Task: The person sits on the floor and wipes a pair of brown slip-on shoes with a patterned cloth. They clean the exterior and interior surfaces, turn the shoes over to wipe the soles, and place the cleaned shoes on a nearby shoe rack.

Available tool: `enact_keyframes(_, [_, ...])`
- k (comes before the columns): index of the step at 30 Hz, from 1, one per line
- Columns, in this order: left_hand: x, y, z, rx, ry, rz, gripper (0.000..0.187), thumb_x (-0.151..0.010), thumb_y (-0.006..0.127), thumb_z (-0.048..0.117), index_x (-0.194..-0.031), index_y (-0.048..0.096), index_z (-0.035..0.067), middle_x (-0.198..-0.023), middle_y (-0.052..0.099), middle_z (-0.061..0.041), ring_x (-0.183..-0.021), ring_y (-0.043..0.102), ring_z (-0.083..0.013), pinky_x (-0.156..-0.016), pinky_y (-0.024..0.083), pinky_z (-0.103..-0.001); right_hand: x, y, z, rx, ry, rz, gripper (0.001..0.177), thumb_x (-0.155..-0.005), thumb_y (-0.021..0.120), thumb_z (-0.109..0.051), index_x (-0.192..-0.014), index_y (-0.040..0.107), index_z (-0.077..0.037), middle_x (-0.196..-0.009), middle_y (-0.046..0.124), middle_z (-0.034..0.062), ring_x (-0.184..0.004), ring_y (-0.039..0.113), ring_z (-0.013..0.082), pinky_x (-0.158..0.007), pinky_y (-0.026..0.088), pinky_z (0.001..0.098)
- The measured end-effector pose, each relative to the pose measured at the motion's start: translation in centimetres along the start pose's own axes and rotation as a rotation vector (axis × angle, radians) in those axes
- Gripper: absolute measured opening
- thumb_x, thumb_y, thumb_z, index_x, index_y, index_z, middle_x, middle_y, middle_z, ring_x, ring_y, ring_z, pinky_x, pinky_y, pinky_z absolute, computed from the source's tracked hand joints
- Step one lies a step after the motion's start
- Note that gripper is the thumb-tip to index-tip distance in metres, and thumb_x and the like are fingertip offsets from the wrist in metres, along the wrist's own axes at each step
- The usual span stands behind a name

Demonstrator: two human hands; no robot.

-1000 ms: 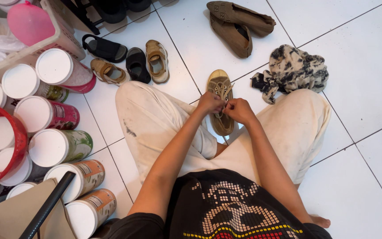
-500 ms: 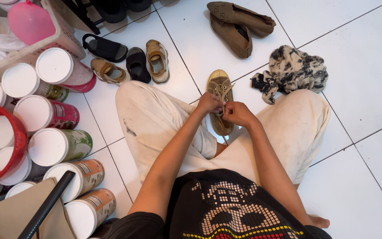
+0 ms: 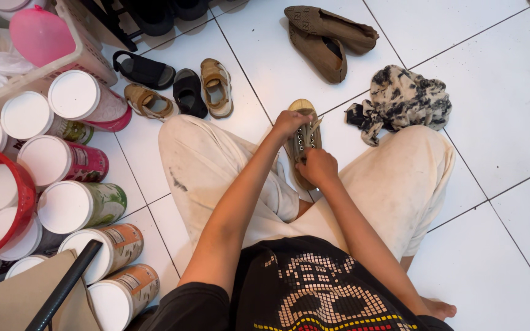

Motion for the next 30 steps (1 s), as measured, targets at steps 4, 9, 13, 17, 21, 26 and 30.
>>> enact_keyframes(4, [-0.8, 0.3, 0.8, -0.046, -0.051, 0.014, 0.040, -0.083, 0.083, 0.041, -0.074, 0.065, 0.006, -0.064, 0.058, -0.005, -0.043, 0.042, -0.0125, -0.039, 0.034, -0.030, 0.2, 0.7, -0.1, 0.025, 0.048, -0.046, 0.029, -0.086, 0.077, -0.034, -0.091, 0.074, -0.006, -0.090, 0.075, 0.0183, -0.086, 0.073, 0.0364, -0.079, 0.059, 0.0463])
enact_keyframes(9, [-1.2, 0.5, 1.2, 0.157, -0.076, -0.129, 0.034, -0.093, 0.069, 0.038, -0.077, 0.060, 0.010, -0.074, 0.071, -0.003, -0.049, 0.042, -0.0090, -0.040, 0.032, -0.026, 0.5, -0.8, -1.0, -0.144, -0.202, 0.220, 0.021, -0.084, 0.074, -0.022, -0.077, 0.072, -0.002, -0.101, 0.065, 0.0206, -0.080, 0.069, 0.0386, -0.073, 0.055, 0.0477])
enact_keyframes(13, [-2.0, 1.4, -0.2, 0.363, -0.202, -0.208, 0.027, -0.102, 0.058, 0.031, -0.085, 0.059, 0.010, -0.078, 0.073, -0.007, -0.054, 0.050, -0.0104, -0.047, 0.045, -0.025, 1.2, -1.5, -0.9, -0.315, -0.357, 0.215, 0.020, -0.084, 0.069, -0.018, -0.079, 0.065, 0.001, -0.095, 0.067, 0.0193, -0.078, 0.066, 0.0405, -0.072, 0.053, 0.0488])
enact_keyframes(17, [-2.7, 2.1, -1.5, 0.267, -0.122, -0.017, 0.031, -0.102, 0.062, 0.030, -0.084, 0.062, 0.005, -0.075, 0.062, -0.008, -0.050, 0.050, -0.0126, -0.044, 0.045, -0.030, 0.8, 0.0, -0.7, -0.363, -0.242, 0.112, 0.022, -0.089, 0.067, -0.019, -0.080, 0.062, 0.001, -0.087, 0.067, 0.0198, -0.081, 0.066, 0.0416, -0.075, 0.053, 0.0498])
enact_keyframes(21, [-3.6, 2.1, -1.6, 0.027, -0.054, 0.191, 0.028, -0.098, 0.067, 0.025, -0.083, 0.069, 0.002, -0.075, 0.071, -0.010, -0.052, 0.060, -0.0159, -0.049, 0.050, -0.033, -0.1, 2.1, -0.6, -0.289, -0.292, 0.297, 0.016, -0.088, 0.066, -0.016, -0.081, 0.065, -0.001, -0.089, 0.067, 0.0226, -0.081, 0.065, 0.0446, -0.074, 0.052, 0.0528])
enact_keyframes(26, [-2.4, 2.3, 0.5, -0.215, 0.338, 0.167, 0.014, -0.077, 0.070, 0.008, -0.088, 0.077, 0.007, -0.080, 0.078, -0.012, -0.070, 0.077, -0.0210, -0.067, 0.063, -0.036, 0.8, 2.7, -0.2, -0.259, -0.187, 0.142, 0.015, -0.082, 0.067, -0.020, -0.082, 0.068, -0.005, -0.088, 0.070, 0.0205, -0.082, 0.068, 0.0405, -0.075, 0.054, 0.0496])
enact_keyframes(30, [0.0, -0.4, 3.7, -0.552, 0.415, 0.254, 0.044, -0.076, 0.088, 0.032, -0.094, 0.065, -0.001, -0.097, 0.068, -0.024, -0.087, 0.066, -0.0366, -0.080, 0.055, -0.045, 1.5, 0.3, -0.2, -0.335, -0.227, 0.479, 0.030, -0.081, 0.073, -0.021, -0.099, 0.059, -0.002, -0.107, 0.061, 0.0207, -0.091, 0.064, 0.0426, -0.076, 0.054, 0.0497])
Point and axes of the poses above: each hand's wrist, its own x-axis away from the middle knuckle, its own y-axis out of the palm, z = x × y, the point moved 2 cm from there along -x, towards the middle knuckle
